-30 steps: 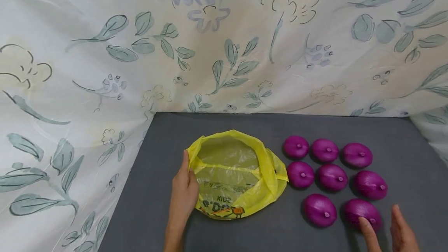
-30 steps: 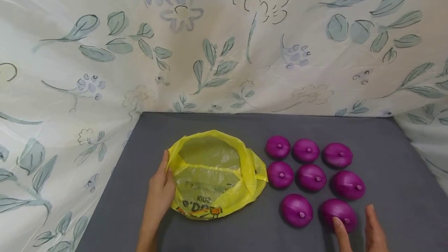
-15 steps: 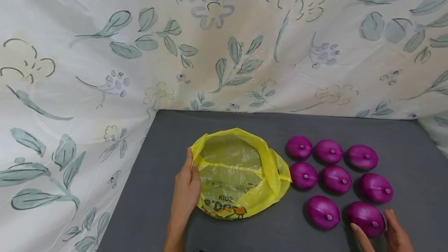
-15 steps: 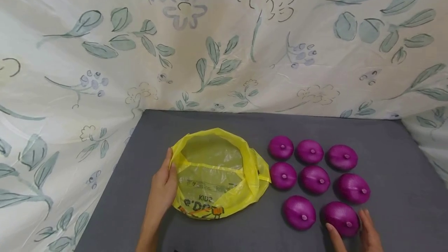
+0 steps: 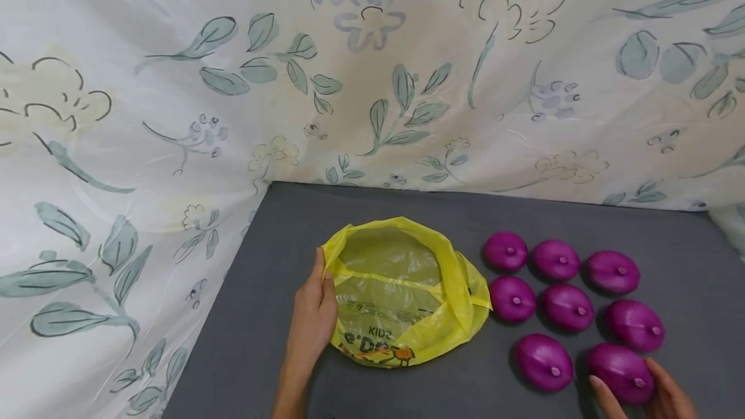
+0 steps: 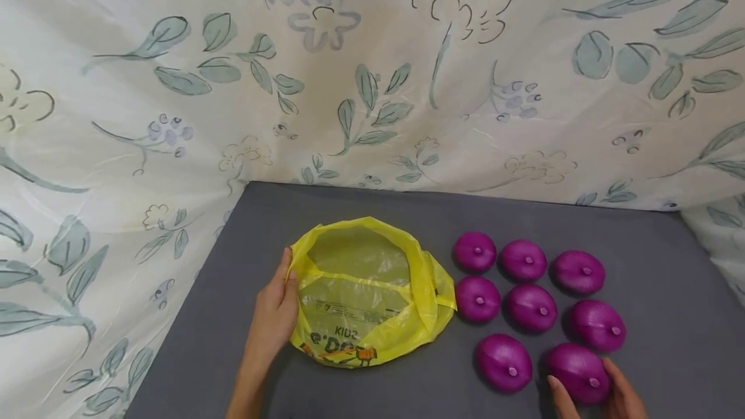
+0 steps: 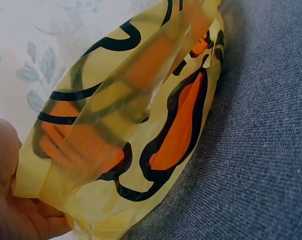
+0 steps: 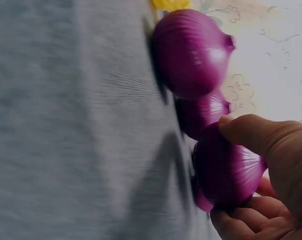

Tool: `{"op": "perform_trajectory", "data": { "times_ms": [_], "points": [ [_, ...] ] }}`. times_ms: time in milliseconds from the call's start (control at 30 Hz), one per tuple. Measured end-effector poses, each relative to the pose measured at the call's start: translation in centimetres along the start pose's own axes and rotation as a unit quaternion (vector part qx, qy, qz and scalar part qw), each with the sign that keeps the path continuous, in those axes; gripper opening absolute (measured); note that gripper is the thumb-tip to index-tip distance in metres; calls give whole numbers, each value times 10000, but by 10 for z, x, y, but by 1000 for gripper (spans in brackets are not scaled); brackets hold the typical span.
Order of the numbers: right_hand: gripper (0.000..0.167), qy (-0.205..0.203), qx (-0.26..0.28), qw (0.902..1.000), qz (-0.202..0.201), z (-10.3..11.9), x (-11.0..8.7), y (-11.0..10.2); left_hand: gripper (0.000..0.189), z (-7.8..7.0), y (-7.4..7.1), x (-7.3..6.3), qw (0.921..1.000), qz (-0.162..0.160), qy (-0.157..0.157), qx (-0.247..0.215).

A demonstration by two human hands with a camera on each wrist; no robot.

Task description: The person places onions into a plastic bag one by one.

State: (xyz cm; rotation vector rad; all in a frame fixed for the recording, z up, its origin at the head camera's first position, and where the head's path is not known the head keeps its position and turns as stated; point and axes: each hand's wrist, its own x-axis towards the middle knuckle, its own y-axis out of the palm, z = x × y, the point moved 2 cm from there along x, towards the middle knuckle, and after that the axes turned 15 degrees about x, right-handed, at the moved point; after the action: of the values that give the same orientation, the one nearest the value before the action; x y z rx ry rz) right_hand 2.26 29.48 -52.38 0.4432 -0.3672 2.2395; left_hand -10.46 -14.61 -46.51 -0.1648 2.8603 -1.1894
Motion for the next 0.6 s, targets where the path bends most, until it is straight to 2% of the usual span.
{"op": "perform_trajectory", "data": {
  "times_ms": [267,333,367,433,500,567,600],
  "points": [
    [83,82,25,10000,-18,28,15,2,59,-2,0,-1,9999,59,56,137],
    [82,373,-8,9993,-77,41,19,6,59,-2,0,-2,9998,119,29,129],
    [81,493,-41,9988,67,47,22,7,59,-3,0,-3,9998,125,12,131],
    [80,1238,-42,9923,20,61,32,14,59,-2,-1,-3,9998,120,-20,129],
    [80,1949,-139,9806,129,77,43,25,60,-2,-3,-3,9999,94,-40,114],
    [78,2088,-232,9774,241,96,48,39,60,-3,-4,-1,9999,76,-46,136],
    [80,2161,-253,9760,111,106,48,47,60,-3,-5,-1,9999,78,-52,137]
  ]
}}
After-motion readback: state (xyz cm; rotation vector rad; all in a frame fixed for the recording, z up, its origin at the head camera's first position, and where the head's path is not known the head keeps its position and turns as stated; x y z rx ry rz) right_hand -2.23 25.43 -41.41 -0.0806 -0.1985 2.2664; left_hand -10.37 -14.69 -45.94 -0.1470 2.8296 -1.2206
